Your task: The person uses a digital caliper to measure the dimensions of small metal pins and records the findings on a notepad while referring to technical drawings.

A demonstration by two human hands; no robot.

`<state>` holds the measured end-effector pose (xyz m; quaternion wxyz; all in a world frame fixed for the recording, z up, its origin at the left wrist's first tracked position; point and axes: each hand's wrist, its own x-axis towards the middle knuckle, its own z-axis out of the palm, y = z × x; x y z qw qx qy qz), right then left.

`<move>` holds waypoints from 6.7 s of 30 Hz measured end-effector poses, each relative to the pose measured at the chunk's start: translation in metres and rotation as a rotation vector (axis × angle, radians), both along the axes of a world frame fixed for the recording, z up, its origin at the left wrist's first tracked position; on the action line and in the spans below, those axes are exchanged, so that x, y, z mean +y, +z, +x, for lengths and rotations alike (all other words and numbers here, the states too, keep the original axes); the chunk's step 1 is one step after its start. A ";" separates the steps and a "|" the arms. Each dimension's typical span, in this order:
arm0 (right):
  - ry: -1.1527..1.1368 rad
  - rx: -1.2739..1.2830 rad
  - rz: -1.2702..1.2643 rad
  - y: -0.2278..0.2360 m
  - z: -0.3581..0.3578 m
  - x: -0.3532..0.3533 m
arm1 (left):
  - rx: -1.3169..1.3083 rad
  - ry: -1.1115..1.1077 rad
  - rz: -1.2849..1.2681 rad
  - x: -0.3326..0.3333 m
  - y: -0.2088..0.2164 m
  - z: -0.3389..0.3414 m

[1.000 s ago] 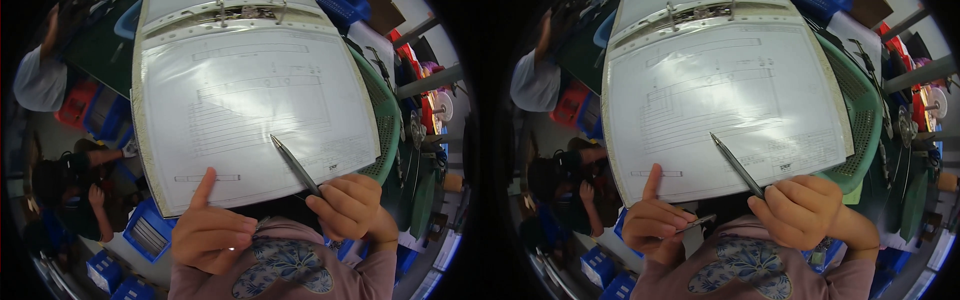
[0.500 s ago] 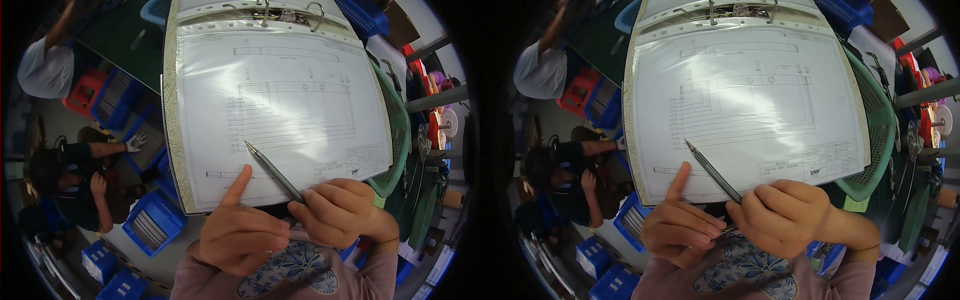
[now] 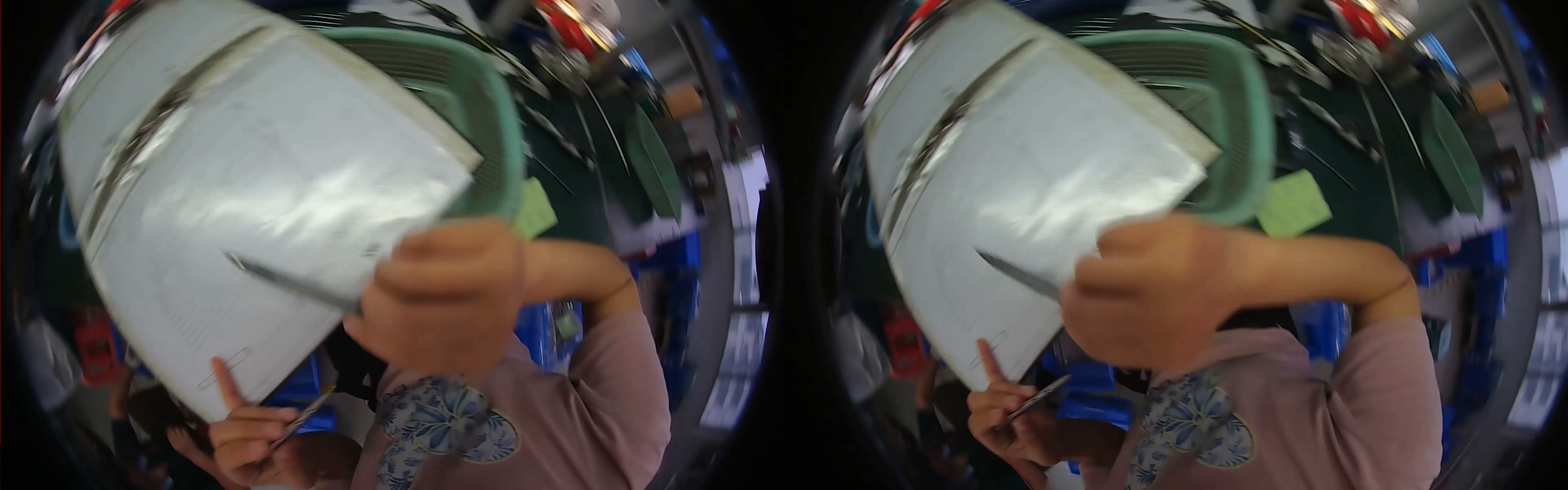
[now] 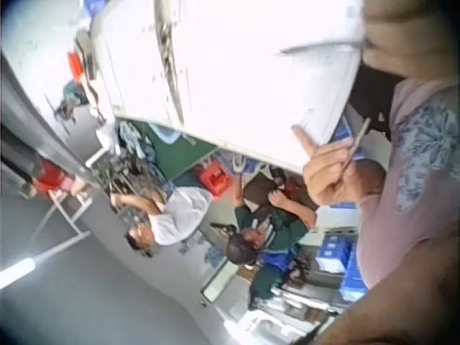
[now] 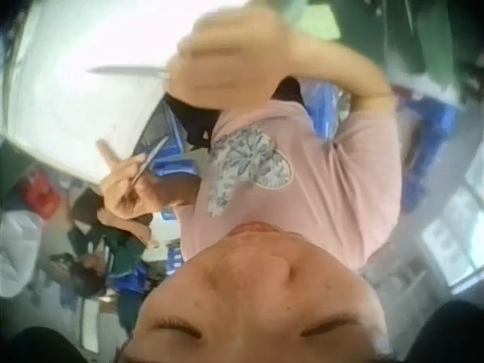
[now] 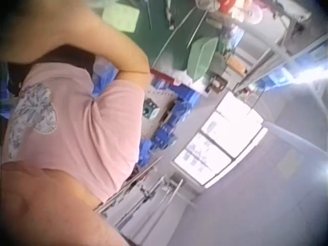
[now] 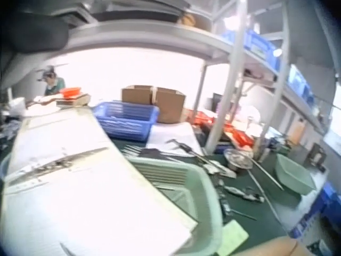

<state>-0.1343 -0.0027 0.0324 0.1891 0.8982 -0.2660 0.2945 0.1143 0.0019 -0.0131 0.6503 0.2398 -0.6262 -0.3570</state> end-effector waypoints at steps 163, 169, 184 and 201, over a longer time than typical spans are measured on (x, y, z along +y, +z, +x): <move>-1.280 0.888 0.755 0.050 -0.272 -0.244 | 0.216 0.271 0.079 0.004 0.021 0.053; -1.339 0.720 0.694 0.045 -0.284 -0.223 | 0.308 0.338 0.001 0.003 0.025 0.041; -1.534 -0.271 0.444 -0.093 -0.324 -0.302 | 0.655 0.392 0.151 0.029 0.040 0.037; -0.817 -0.295 0.467 -0.011 -0.272 -0.252 | 0.867 0.241 0.211 0.009 0.023 0.041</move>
